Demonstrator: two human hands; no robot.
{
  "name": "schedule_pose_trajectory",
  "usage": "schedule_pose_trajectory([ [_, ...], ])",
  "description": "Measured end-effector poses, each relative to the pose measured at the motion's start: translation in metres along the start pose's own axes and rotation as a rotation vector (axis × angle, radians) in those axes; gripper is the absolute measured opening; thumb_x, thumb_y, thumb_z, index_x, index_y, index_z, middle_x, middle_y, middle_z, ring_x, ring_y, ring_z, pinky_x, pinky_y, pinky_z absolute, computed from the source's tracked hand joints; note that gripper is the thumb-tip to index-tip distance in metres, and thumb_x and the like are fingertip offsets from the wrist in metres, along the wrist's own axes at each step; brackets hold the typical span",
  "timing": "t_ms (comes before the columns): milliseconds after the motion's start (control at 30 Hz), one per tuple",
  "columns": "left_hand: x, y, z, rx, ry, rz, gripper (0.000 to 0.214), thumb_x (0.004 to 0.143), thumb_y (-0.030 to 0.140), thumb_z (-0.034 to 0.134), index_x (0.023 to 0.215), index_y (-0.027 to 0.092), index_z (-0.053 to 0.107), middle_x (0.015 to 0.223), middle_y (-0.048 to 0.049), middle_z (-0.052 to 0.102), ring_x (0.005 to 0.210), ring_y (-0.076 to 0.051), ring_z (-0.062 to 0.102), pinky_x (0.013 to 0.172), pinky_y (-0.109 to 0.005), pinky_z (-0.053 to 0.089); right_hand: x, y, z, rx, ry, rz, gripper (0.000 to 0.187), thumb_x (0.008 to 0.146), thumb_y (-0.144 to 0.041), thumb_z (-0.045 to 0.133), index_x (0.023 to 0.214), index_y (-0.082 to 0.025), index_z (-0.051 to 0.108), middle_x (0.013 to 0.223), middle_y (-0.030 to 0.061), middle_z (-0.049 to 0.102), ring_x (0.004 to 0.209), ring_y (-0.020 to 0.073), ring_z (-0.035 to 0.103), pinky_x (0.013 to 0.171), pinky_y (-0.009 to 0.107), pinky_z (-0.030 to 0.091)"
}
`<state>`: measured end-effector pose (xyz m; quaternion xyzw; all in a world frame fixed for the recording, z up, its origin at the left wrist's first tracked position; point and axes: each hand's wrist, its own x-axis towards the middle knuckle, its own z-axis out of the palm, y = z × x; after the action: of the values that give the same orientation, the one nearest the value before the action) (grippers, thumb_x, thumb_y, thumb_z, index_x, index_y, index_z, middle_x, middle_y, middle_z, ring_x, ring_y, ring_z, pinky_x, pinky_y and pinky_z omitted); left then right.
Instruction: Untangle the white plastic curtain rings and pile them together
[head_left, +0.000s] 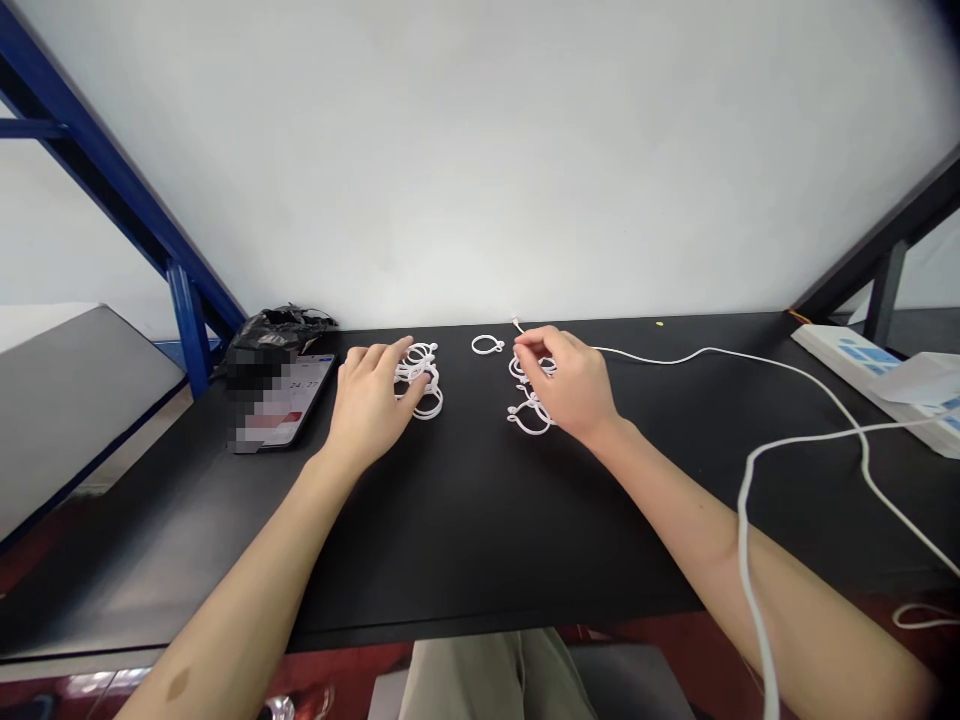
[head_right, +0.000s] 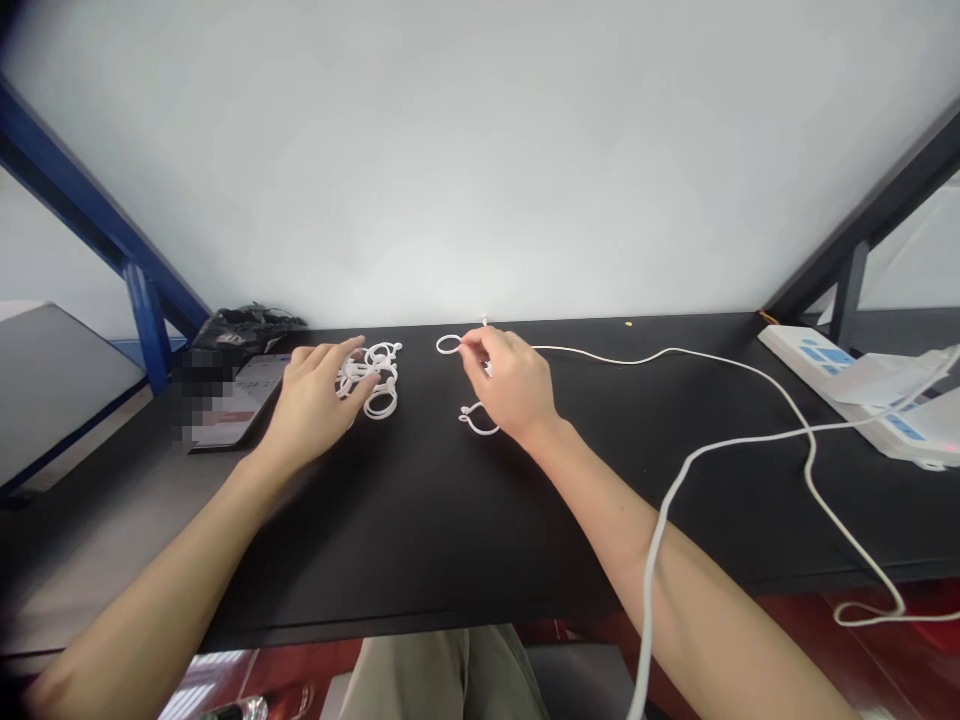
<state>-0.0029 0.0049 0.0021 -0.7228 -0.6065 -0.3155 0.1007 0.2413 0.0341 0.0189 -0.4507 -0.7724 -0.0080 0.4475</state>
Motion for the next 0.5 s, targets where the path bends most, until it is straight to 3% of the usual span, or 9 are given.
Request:
schedule_pose_trajectory([
  [100,-0.001,-0.011,0.006,0.059,-0.035,-0.049,0.05,0.091,0.042,0.051,0.134,0.017,0.053,0.117,-0.0141,0.065,0.111,-0.036,0.051,0.092,-0.051,0.044,0.003,0.004,-0.005,-0.14,-0.008,0.056,0.018,0.094,-0.029,0.051,0.091,-0.022,0.067,0.083,0.0022,0.072,0.078,0.0183,0.065,0.07,0.03,0.046],
  [200,-0.002,-0.017,0.01,0.092,-0.076,-0.055,0.05,0.091,0.044,0.051,0.132,0.017,0.055,0.121,-0.0163,0.064,0.113,-0.038,0.05,0.09,-0.054,0.044,0.006,0.007,-0.007,-0.233,-0.116,0.133,0.018,0.093,-0.029,0.051,0.089,-0.022,0.067,0.081,0.0023,0.073,0.075,0.0194,0.065,0.063,0.03,0.042],
  [367,-0.003,-0.017,0.01,0.105,-0.109,-0.051,0.047,0.091,0.044,0.05,0.128,0.017,0.058,0.121,-0.0153,0.065,0.114,-0.038,0.05,0.091,-0.054,0.044,0.009,0.014,-0.01,-0.353,-0.256,0.281,0.021,0.093,-0.033,0.049,0.09,-0.023,0.067,0.086,0.0032,0.075,0.074,0.022,0.067,0.057,0.031,0.038],
  [500,-0.003,-0.017,0.009,0.126,-0.141,-0.07,0.047,0.091,0.044,0.049,0.128,0.016,0.058,0.122,-0.0166,0.064,0.115,-0.039,0.049,0.09,-0.053,0.044,0.011,0.014,-0.012,-0.383,-0.279,0.311,0.024,0.094,-0.035,0.047,0.091,-0.024,0.068,0.083,0.003,0.075,0.074,0.0226,0.067,0.057,0.03,0.037],
])
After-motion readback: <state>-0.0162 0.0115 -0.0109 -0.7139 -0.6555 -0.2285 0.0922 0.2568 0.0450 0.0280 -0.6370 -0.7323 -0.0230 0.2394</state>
